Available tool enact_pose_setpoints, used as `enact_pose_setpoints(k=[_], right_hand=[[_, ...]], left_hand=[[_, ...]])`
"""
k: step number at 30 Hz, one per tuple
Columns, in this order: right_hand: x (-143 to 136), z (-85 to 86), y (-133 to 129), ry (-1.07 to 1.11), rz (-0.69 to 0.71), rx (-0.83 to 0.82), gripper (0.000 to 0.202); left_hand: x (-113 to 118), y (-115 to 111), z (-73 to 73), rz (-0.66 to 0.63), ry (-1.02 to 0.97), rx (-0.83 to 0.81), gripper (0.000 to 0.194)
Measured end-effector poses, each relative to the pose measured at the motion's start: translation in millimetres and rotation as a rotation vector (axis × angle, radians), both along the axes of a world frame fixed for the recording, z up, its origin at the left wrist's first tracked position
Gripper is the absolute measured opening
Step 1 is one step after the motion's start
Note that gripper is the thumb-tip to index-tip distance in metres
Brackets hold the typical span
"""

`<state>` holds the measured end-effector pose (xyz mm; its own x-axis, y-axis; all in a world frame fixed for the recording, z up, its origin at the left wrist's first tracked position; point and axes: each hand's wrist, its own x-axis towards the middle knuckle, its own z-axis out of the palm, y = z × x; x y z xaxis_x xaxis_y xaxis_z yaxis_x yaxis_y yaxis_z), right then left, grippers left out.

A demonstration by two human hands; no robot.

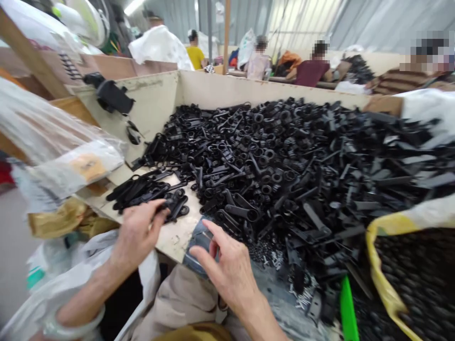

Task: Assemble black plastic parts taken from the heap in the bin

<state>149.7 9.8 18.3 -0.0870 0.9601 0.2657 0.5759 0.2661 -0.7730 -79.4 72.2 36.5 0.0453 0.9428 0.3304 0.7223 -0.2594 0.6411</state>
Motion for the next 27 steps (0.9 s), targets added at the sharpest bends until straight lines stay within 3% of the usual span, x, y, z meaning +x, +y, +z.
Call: enact_pose_setpoints(k=[3,5,9,11,16,19,23,25,27], right_hand=[[37.0,17.2,21.5,-0.230,-0.251,0.173,0.027],[63.2,27.2,33.2,-0.372,-0.400,0.158,0.025],[94.7,32.9,49.0,-0.531,-0.311,-0.049,0.016],[99.7,29.8,52.9,-0.524,-0.276,-0.072,0.013],[99.9,26.4,44.2,-0.480,-0.304,-0.005,0.015],[98.1,32.4,25.6,-0.462,-0.274,0.081,0.017],[101.9,45.4,4.8,-0.478,-0.095,0.118,0.021],[108.6,52.0,6.6,-0.424,0.049,0.040,0.017],[117.4,56.1,19.3,-0.321,0.127,-0.009,0.012]], left_hand=[[-11.9,41.7,-13.1,0.145,0.252,0.181,0.033],[-14.5,55.1,-19.7,0.168,0.352,0.232,0.040],[4.6,45.6,-23.7,0.121,0.372,0.356,0.046],[29.2,32.4,-22.1,0.014,0.316,0.411,0.041],[105.1,13.5,-9.8,-0.441,0.293,0.402,0.035],[130.7,14.6,1.8,-0.625,0.243,0.200,0.038],[131.4,13.8,12.4,-0.937,-0.011,-0.467,0.031],[126.5,10.0,12.1,-0.969,-0.244,-0.843,0.039],[123.1,5.7,8.5,-0.866,-0.522,-1.082,0.051]])
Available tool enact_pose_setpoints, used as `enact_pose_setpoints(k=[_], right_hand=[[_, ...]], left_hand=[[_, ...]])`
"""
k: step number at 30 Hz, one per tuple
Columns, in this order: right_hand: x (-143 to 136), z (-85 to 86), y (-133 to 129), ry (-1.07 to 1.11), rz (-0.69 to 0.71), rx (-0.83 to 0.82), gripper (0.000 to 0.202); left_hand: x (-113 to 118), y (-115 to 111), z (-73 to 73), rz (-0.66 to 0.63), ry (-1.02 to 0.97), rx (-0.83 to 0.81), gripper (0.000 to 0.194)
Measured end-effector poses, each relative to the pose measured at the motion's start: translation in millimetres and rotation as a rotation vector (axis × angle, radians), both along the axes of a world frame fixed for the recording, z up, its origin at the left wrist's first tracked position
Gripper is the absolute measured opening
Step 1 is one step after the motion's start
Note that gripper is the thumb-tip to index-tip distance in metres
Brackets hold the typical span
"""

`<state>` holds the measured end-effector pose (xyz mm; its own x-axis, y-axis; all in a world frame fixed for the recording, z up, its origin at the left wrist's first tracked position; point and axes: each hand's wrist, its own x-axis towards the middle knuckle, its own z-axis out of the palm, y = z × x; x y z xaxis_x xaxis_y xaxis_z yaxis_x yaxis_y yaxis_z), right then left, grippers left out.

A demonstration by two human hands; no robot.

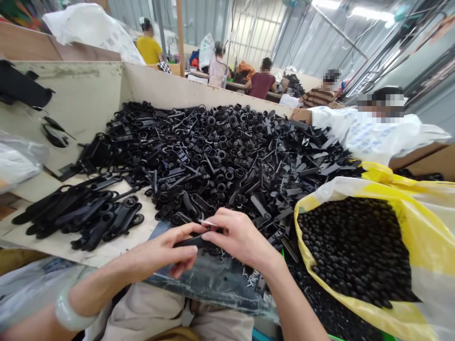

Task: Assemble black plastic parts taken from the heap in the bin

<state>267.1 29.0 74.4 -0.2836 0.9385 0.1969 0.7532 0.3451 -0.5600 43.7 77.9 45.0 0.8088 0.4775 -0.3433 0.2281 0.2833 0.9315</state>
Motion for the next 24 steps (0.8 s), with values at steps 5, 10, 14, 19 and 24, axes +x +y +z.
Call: enact_pose_setpoints(k=[5,10,14,19,24], right_hand=[[15.5,-7.4,56.0,-0.242,-0.435,0.231,0.018],[18.8,-16.8,79.2,-0.560,-0.553,0.197,0.020],[15.0,-14.4,44.1,-0.248,-0.537,0.369,0.015],[-24.1,-26.3,-32.3,0.207,-0.239,0.093,0.008],[-56.2,-50.7,-68.0,0.287,-0.228,0.067,0.010]], left_hand=[[0.6,-8.8,-9.3,0.405,-0.108,-0.172,0.055],[-5.7,-20.3,-15.1,0.544,-0.194,-0.229,0.044],[-18.1,-33.7,-21.2,0.458,-0.217,-0.170,0.033],[-23.7,-53.3,-23.6,0.328,-0.137,-0.243,0.030],[-27.8,-67.0,-27.5,0.229,0.019,-0.076,0.026]])
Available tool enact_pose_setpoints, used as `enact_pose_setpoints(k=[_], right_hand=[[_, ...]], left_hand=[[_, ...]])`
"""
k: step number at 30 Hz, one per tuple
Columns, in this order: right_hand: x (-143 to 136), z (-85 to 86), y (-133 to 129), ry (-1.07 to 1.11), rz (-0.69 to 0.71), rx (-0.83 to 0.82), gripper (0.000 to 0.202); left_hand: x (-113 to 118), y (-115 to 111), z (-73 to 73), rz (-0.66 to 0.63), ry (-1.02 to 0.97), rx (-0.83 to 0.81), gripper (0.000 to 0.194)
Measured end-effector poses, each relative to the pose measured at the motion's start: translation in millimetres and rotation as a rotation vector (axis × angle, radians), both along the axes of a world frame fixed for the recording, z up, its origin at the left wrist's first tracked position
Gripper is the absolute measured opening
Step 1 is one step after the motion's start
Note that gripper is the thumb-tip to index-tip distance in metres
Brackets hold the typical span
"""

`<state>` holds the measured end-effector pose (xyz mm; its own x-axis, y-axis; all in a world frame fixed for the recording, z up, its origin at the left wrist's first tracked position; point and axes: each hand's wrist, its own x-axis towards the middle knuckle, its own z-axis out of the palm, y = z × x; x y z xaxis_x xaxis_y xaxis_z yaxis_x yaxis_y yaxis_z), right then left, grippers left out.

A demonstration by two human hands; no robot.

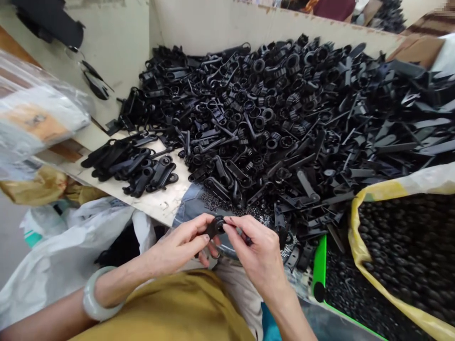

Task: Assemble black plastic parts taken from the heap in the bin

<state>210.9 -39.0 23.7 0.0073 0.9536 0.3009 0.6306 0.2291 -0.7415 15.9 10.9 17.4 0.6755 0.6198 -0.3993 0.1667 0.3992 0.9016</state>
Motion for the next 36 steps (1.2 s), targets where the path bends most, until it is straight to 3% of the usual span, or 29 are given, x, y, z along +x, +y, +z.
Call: enact_pose_setpoints(k=[6,11,22,28,36], right_hand=[[-8.4,-12.1,-8.7,0.006,0.007,0.031,0.013],[-14.6,-16.5,-15.7,-0.038,-0.003,0.064,0.014],[-19.6,-19.4,-24.8,-0.249,0.069,0.148,0.019],[-22.6,-20.0,-32.6,-0.249,0.036,0.227,0.029],[-24.7,-25.0,-37.1,-0.120,0.014,0.188,0.028]], left_hand=[[-8.9,-5.4,-0.8,-0.023,0.181,0.244,0.036],[-7.6,-8.4,1.3,0.001,0.167,0.304,0.030],[-9.0,-15.2,-4.9,-0.035,0.365,0.462,0.031],[-11.6,-21.6,-4.7,-0.034,0.163,0.353,0.030],[-12.2,-26.5,-1.9,-0.045,0.183,0.347,0.029]])
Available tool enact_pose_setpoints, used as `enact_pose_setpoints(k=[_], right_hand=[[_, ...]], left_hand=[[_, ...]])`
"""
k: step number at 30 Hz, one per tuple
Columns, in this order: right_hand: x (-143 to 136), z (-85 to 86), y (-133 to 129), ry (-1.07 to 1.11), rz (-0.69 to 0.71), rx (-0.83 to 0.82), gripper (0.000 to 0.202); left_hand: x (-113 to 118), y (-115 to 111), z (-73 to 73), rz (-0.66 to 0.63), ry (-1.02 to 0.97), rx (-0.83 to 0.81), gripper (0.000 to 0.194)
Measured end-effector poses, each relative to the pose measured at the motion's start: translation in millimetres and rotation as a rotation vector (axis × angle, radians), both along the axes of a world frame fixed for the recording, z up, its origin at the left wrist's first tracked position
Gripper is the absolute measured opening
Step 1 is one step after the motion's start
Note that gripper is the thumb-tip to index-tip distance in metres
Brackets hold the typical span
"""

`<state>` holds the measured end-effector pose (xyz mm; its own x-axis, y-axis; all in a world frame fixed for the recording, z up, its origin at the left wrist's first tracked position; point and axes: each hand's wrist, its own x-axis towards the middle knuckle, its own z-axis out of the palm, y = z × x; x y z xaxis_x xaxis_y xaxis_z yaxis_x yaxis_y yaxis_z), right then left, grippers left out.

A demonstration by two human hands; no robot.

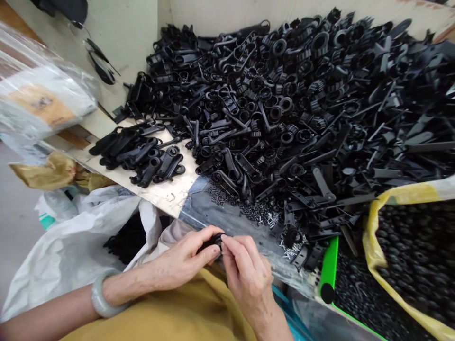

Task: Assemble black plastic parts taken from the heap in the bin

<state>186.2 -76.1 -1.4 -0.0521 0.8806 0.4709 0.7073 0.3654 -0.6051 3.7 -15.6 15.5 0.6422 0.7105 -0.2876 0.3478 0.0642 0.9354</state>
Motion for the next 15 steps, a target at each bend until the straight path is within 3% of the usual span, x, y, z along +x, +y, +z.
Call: enact_pose_setpoints(k=[3,6,10,12,15], right_hand=[[-1.1,-3.3,-4.1,0.159,-0.098,-0.097,0.028],[-4.8,-6.1,-4.8,0.389,-0.165,-0.255,0.048],[-11.4,-11.0,9.1,0.663,-0.107,-0.460,0.029],[-13.0,-12.7,20.1,0.815,-0.104,-0.520,0.033],[-12.9,-12.2,34.2,0.883,-0.121,-0.571,0.037]], left_hand=[[-2.8,-0.4,1.4,-0.031,0.029,0.061,0.030],[-7.2,0.2,-2.4,-0.090,0.029,0.170,0.031],[-6.6,0.9,-14.0,-0.041,0.167,0.439,0.037],[-4.7,1.9,-16.0,0.001,0.250,0.526,0.040],[-5.2,6.9,-10.2,0.088,0.204,0.383,0.041]])
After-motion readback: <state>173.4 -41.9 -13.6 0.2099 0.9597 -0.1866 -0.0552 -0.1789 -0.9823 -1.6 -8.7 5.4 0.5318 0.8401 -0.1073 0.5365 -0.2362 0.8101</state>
